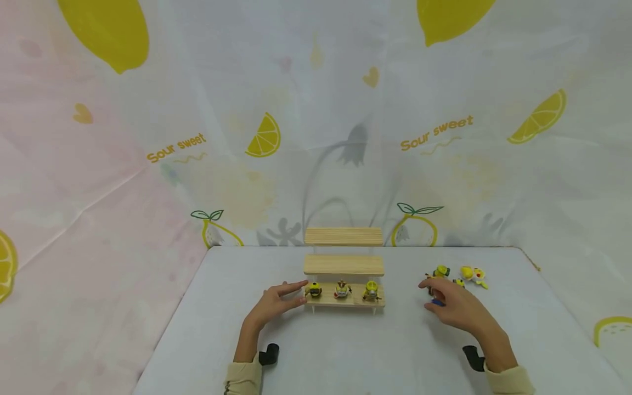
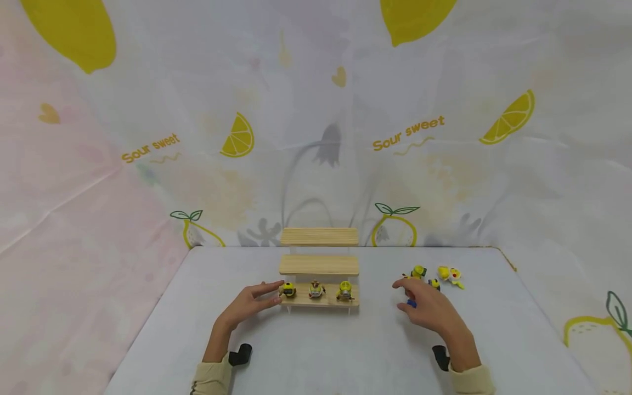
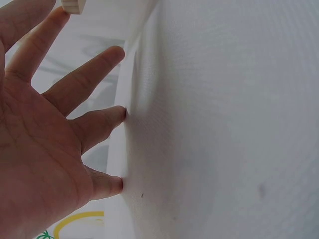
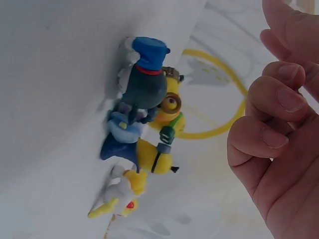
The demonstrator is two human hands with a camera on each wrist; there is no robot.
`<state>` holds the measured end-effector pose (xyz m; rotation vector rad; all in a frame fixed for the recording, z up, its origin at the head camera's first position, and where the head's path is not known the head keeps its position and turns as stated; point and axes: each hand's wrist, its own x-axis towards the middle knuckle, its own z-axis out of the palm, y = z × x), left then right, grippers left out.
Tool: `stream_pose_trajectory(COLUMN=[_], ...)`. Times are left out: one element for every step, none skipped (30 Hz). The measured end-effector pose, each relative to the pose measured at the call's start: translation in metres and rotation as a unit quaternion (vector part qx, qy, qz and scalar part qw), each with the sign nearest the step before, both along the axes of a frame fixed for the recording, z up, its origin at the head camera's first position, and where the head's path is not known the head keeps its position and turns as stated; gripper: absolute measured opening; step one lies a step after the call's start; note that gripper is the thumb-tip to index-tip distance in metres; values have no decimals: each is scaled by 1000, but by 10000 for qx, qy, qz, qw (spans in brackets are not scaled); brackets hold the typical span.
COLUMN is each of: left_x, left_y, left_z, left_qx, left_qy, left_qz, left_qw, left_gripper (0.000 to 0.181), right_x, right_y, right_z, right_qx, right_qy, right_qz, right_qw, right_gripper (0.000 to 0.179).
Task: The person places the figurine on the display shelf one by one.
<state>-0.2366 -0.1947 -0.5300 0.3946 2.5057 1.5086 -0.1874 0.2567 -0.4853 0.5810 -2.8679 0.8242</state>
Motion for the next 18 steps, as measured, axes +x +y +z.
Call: stream_pose_trajectory(left_x=[0, 0, 3, 5, 6, 7, 7, 7, 7, 4, 2, 1, 0, 0, -1, -1, 0, 0], left_y=[0, 0, 1, 3, 4, 5, 5, 5, 4, 3, 1, 0, -1, -1, -2, -2, -2, -2], left_z=[0, 0, 4, 7, 9, 10, 10, 10, 10, 6, 3, 0, -1, -1, -1, -1, -1, -1], left_qx=[24, 29, 51, 42, 69, 69, 74, 66, 77, 57, 70, 45, 32, 10, -8, -23, -37, -47], left_qy=[-9, -19, -14, 11, 4, 2, -8, -5, 1, 8, -9, 3, 11, 22, 22, 35, 13, -6], left_qz=[2, 19, 38, 57, 56, 67, 83, 80, 54, 35, 16, 9, -6, -25, -34, -41, -43, -47], left_qw=[10000, 10000, 10000, 10000, 10000, 10000, 9999, 9999, 10000, 10000, 10000, 10000, 10000, 10000, 10000, 10000, 10000, 10000], left_gripper=[47, 47, 47, 47, 47, 47, 47, 47, 47, 47, 47, 47, 46, 47, 47, 47, 47, 47], right_x=[0, 0, 0, 0, 0, 0, 0, 0, 1, 1, 1, 1, 2, 2, 1, 1, 1, 0], right_y=[2, 4, 5, 7, 9, 10, 11, 12, 13, 13, 14, 15, 15, 15, 16, 16, 17, 17], right_z=[-1, -3, -4, -5, -6, -6, -6, -7, -6, -6, -6, -6, -7, -7, -6, -7, -7, -8], right_qx=[-14, -13, 11, 51, 113, 174, 219, 312, 396, 468, 536, 596, 658, 723, 758, 804, 845, 890], right_qy=[-29, -50, -62, -105, -117, -136, -169, -207, -254, -286, -297, -301, -315, -332, -352, -390, -445, -499], right_qz=[-27, -44, -58, -74, -95, -101, -107, -134, -178, -220, -240, -259, -289, -323, -347, -396, -436, -482], right_qw=[10000, 10000, 10000, 9999, 9998, 9997, 9996, 9992, 9987, 9983, 9978, 9974, 9969, 9963, 9959, 9952, 9945, 9936], right_gripper=[37, 38, 39, 40, 41, 43, 44, 45, 46, 47, 48, 49, 50, 50, 51, 52, 54, 55])
